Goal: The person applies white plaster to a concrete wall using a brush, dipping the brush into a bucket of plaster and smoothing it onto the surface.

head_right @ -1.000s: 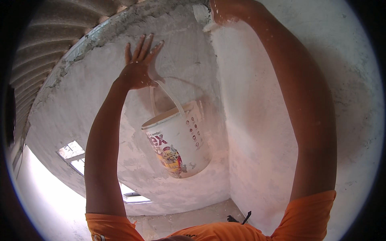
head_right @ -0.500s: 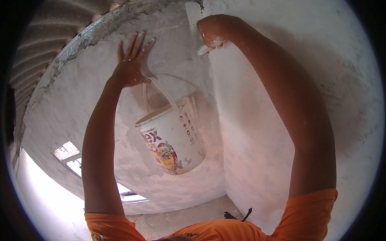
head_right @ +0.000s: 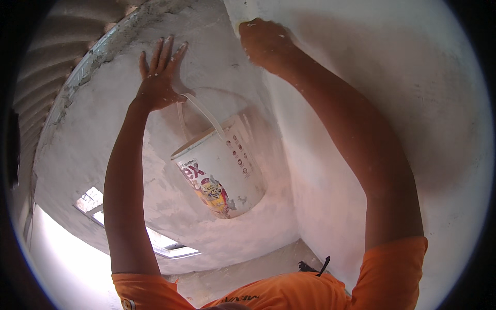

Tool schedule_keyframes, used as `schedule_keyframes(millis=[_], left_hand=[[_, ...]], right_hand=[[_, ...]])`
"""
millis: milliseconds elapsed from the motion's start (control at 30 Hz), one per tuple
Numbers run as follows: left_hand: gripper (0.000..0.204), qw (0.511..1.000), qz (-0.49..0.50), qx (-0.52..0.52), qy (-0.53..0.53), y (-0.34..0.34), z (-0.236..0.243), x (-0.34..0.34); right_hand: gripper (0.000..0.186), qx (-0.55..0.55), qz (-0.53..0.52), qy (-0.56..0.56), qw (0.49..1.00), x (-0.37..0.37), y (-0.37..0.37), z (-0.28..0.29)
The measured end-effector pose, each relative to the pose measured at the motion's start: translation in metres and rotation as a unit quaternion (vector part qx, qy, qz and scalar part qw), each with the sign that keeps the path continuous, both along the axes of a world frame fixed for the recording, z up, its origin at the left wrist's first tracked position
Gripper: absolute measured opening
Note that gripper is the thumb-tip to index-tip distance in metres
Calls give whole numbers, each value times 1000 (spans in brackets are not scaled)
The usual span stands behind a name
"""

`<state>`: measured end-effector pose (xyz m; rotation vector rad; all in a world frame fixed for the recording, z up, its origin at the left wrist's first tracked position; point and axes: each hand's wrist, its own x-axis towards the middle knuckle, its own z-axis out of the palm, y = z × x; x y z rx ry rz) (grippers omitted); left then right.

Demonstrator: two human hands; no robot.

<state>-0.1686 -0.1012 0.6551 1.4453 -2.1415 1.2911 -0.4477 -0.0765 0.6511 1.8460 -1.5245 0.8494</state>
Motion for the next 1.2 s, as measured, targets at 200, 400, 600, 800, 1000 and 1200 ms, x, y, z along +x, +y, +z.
schedule_keyframes(millis=[200, 400, 600, 800, 1000, 1200], left_hand=[[145, 1000, -10, -11, -2, -6, -1, 0], [143, 1000, 7, -17, -6, 0, 0, -2], [141, 999, -23, -38, -13, -9, -3, 3], [139, 999, -16, -35, -10, -7, -3, 6], [138, 999, -22, -35, -9, -5, -1, 5], [126, 994, -62, -94, -9, -14, -14, 5]], right_hand=[[10, 292, -15, 115, 949, -3, 4, 14], [16, -43, 54, 60, 996, -34, -43, 58], [20, -189, 59, -46, 979, -38, -31, 4], [19, 33, 38, -37, 998, 14, 12, -106], [23, -23, 13, -44, 999, -15, 29, -73], [11, -46, -1, -95, 994, -1, -1, -84]])
